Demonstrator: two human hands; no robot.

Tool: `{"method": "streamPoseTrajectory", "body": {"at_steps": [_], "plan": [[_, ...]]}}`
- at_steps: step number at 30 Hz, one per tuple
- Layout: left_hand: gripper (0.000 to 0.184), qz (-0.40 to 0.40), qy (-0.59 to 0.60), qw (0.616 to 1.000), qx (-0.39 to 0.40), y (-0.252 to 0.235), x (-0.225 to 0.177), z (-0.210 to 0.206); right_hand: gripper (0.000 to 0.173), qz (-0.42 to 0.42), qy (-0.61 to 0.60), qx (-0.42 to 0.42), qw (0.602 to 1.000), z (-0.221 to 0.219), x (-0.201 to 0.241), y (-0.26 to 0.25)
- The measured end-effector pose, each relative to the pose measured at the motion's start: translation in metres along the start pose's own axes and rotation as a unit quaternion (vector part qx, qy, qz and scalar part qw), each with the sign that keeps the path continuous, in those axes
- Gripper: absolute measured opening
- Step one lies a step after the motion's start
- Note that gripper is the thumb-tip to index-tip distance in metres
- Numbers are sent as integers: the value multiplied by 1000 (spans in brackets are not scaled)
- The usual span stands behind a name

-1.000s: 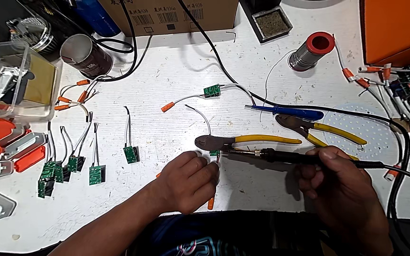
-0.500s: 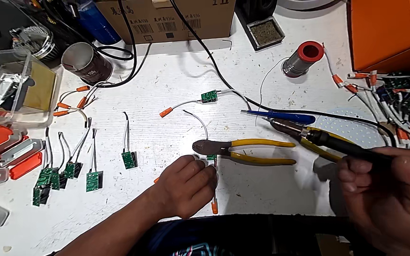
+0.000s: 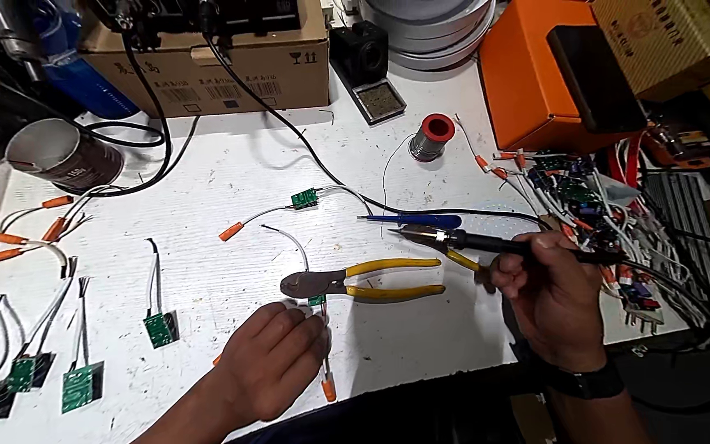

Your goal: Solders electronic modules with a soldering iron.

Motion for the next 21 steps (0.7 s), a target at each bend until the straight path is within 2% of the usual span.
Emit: {"method": "streamPoseTrajectory", "body": {"at_steps": [21], "plan": [[9, -1, 5, 1000, 1, 0, -1, 0, 21, -12, 10, -34, 999, -8, -13, 11]]}}
Point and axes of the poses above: each hand's wrist, its own y-axis away from the middle knuckle, its own z-axis out of the back of the hand, x = y × z, the point moved 2 cm from there along -y, towards the middle knuckle
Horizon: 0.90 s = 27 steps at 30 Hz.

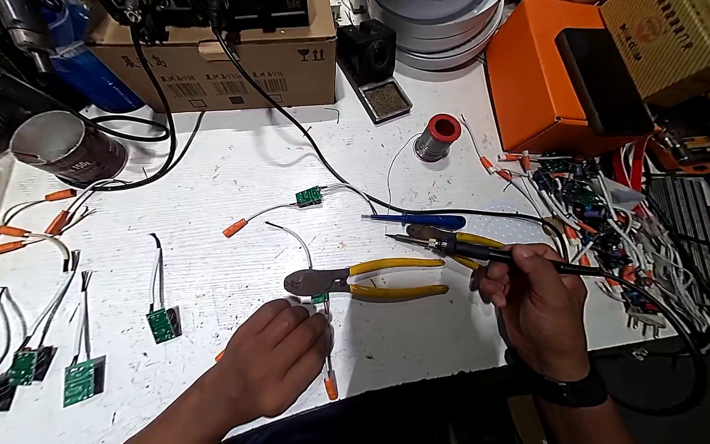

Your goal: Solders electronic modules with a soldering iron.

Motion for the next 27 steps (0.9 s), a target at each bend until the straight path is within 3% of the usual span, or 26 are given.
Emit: {"method": "streamPoseTrajectory", "body": {"at_steps": [27], "plan": [[8, 4, 5, 1000, 7, 0, 1, 0, 29, -58, -54, -5, 997, 9, 2, 4]]}}
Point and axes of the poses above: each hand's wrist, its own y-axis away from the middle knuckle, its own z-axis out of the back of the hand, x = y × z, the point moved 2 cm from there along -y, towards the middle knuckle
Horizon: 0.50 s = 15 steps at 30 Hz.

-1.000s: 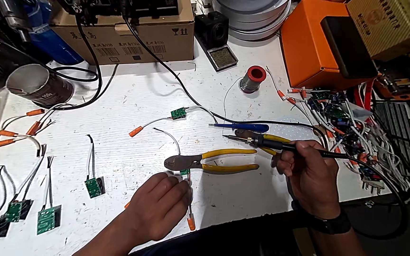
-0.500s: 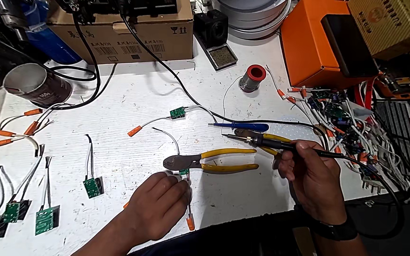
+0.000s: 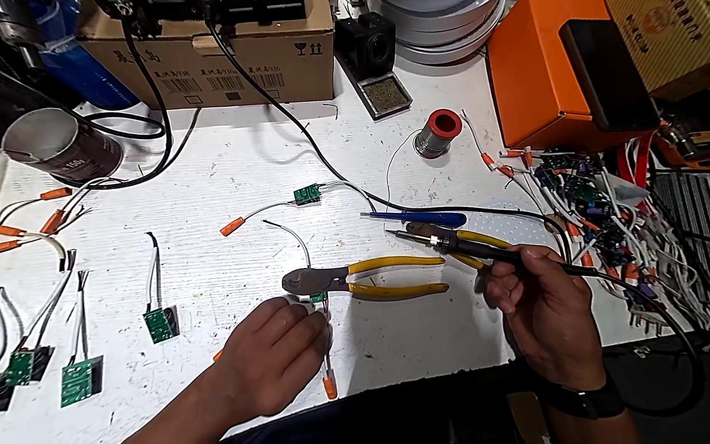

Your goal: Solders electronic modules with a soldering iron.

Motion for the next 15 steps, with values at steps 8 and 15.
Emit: {"method": "streamPoseTrajectory", "body": {"at_steps": [8, 15], "plan": [[8, -2, 2, 1000, -4, 0, 0, 0, 26, -1, 30, -2, 1000, -3, 1, 1], [9, -4, -1, 1000, 0, 0, 0, 1, 24, 3, 47, -12, 999, -5, 2, 1]]}}
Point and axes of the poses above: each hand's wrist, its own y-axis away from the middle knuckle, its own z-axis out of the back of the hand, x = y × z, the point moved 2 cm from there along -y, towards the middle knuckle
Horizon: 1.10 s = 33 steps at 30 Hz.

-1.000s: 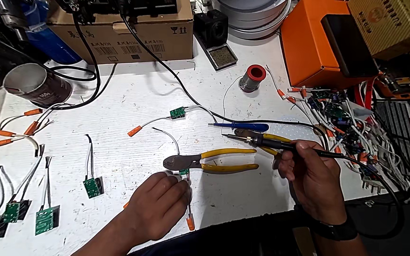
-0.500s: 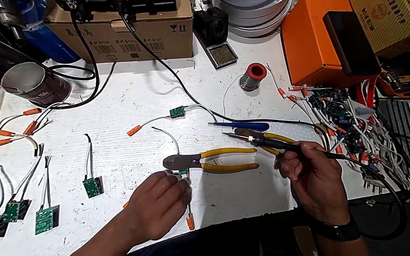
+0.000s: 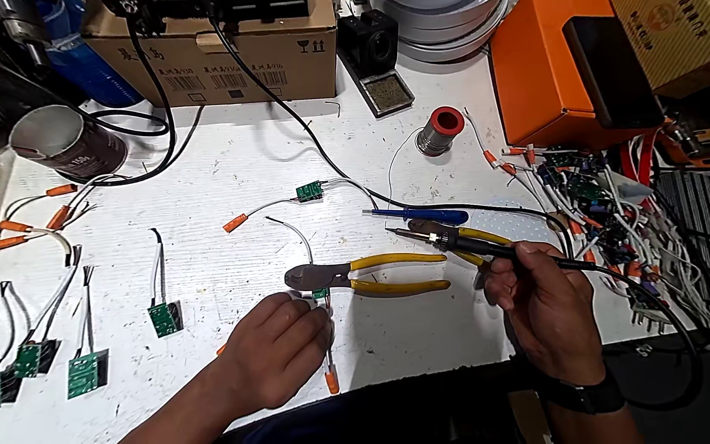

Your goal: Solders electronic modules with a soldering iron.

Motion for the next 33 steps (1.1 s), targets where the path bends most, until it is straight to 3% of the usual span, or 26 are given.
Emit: {"method": "streamPoseTrajectory", "body": {"at_steps": [15, 33], "plan": [[8, 0, 7, 1000, -1, 0, 0, 0, 18, 65, 108, -15, 992, -8, 12, 2], [8, 6, 10, 1000, -1, 0, 1, -1, 12, 82, 145, -7, 986, -3, 12, 1]]}}
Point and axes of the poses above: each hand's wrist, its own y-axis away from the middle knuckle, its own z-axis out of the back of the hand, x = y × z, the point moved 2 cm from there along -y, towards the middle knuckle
